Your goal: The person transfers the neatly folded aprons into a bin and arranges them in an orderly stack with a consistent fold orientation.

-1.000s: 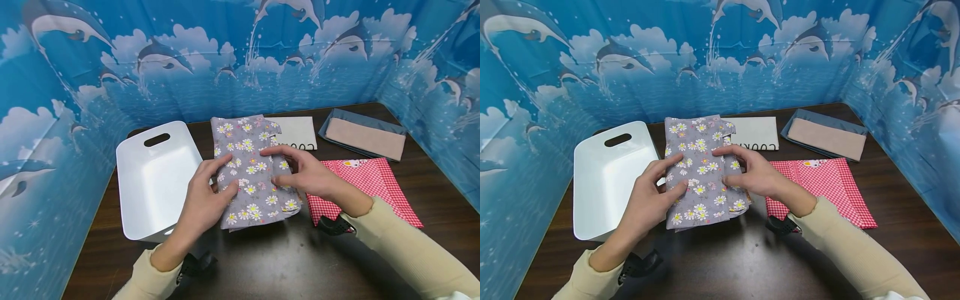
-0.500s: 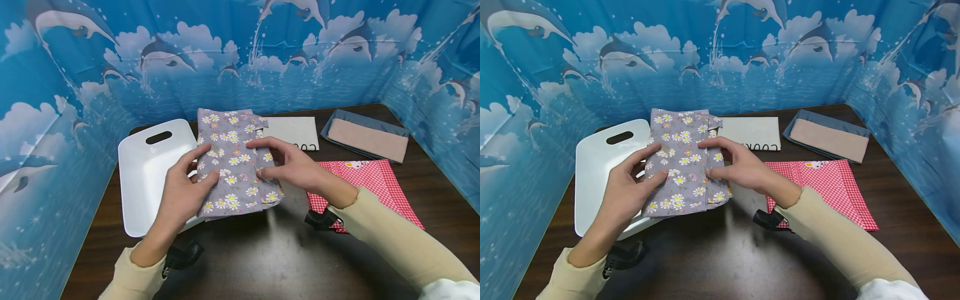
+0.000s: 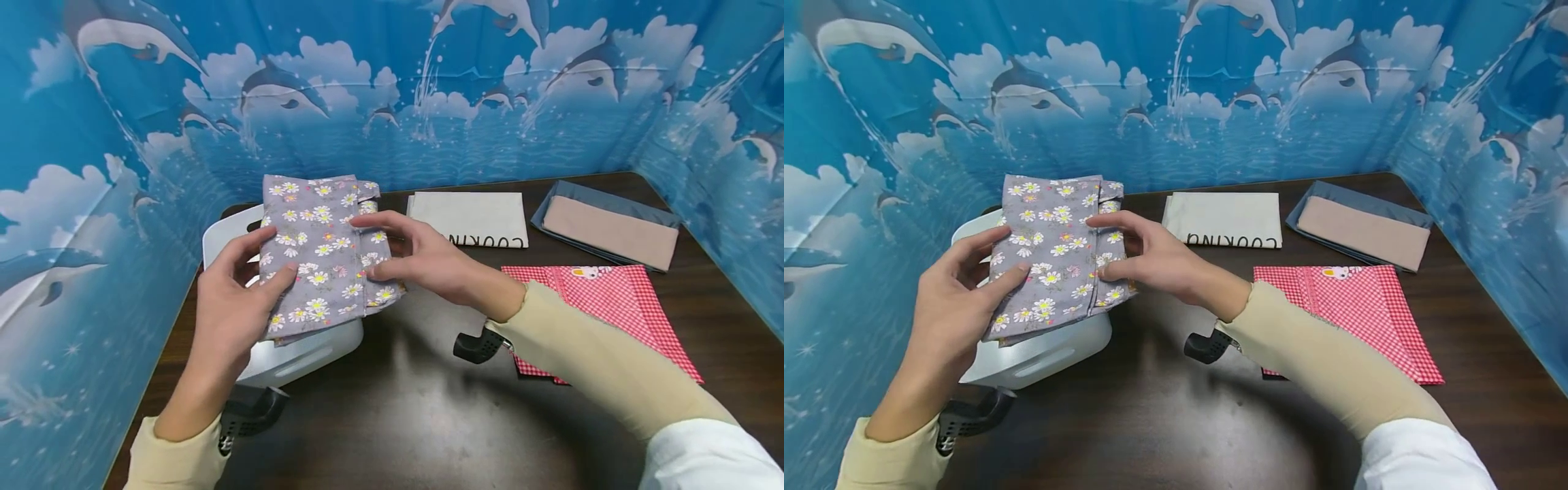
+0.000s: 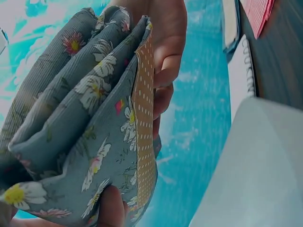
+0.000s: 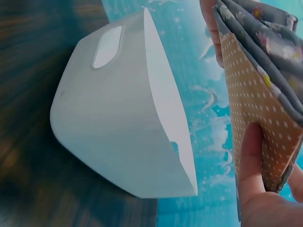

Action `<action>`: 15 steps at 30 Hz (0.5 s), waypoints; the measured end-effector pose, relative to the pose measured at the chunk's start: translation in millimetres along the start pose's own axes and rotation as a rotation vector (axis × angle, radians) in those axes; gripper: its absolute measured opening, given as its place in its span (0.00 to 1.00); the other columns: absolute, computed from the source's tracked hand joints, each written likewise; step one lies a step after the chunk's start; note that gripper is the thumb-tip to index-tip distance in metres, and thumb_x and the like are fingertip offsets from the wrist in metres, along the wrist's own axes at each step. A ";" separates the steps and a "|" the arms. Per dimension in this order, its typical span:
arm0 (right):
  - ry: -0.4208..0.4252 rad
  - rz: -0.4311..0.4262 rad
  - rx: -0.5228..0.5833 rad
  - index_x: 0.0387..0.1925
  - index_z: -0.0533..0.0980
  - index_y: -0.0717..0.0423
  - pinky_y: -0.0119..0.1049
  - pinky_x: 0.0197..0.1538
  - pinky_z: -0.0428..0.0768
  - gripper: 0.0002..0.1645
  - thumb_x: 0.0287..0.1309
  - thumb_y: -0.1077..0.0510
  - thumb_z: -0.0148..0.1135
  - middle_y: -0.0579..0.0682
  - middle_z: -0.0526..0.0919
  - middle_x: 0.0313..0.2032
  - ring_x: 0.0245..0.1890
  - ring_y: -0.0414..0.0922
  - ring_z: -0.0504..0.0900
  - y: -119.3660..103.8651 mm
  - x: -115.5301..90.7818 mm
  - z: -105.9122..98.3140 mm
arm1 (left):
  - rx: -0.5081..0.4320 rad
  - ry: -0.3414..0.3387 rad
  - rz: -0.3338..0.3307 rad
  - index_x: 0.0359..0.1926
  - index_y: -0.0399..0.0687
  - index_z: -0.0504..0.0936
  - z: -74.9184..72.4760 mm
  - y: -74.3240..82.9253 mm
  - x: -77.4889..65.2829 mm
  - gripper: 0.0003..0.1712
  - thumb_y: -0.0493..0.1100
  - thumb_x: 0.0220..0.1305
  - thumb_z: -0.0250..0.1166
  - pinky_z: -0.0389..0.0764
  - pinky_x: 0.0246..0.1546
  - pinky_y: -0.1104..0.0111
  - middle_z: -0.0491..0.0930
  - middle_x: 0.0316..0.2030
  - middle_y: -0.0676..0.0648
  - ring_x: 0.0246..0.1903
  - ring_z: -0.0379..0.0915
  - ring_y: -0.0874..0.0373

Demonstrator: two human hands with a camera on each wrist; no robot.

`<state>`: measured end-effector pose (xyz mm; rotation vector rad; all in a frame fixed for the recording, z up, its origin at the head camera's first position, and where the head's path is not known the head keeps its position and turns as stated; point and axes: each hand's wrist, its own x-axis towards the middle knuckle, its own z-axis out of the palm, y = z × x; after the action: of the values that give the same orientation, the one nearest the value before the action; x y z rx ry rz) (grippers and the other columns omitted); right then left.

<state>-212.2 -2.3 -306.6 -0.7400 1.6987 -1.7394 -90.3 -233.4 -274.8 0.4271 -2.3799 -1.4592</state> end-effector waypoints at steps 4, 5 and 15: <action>-0.010 -0.006 0.031 0.78 0.70 0.46 0.36 0.53 0.86 0.43 0.64 0.70 0.67 0.52 0.73 0.73 0.63 0.49 0.79 2.0 11.4 6.8 | 0.038 0.029 -0.040 0.76 0.58 0.76 -7.5 -5.5 5.0 0.34 0.39 0.72 0.71 0.81 0.34 0.79 0.75 0.66 0.50 0.51 0.74 0.62; -0.011 -0.006 0.035 0.78 0.70 0.46 0.35 0.52 0.86 0.43 0.64 0.70 0.67 0.52 0.73 0.72 0.63 0.49 0.79 2.5 14.3 8.8 | 0.044 0.030 -0.051 0.77 0.59 0.75 -9.5 -7.3 6.7 0.34 0.39 0.72 0.71 0.81 0.34 0.79 0.75 0.67 0.50 0.51 0.73 0.62; -0.011 0.031 -0.053 0.77 0.71 0.47 0.35 0.41 0.80 0.45 0.60 0.72 0.66 0.54 0.80 0.63 0.50 0.45 0.80 1.0 41.1 27.9 | 0.075 -0.034 -0.183 0.82 0.61 0.68 -33.5 -27.6 25.1 0.39 0.44 0.75 0.69 0.82 0.34 0.78 0.69 0.74 0.50 0.50 0.73 0.67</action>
<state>-219.0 -51.4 -307.3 -0.7410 1.7455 -1.6720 -96.6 -282.5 -282.3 0.6600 -2.4842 -1.4664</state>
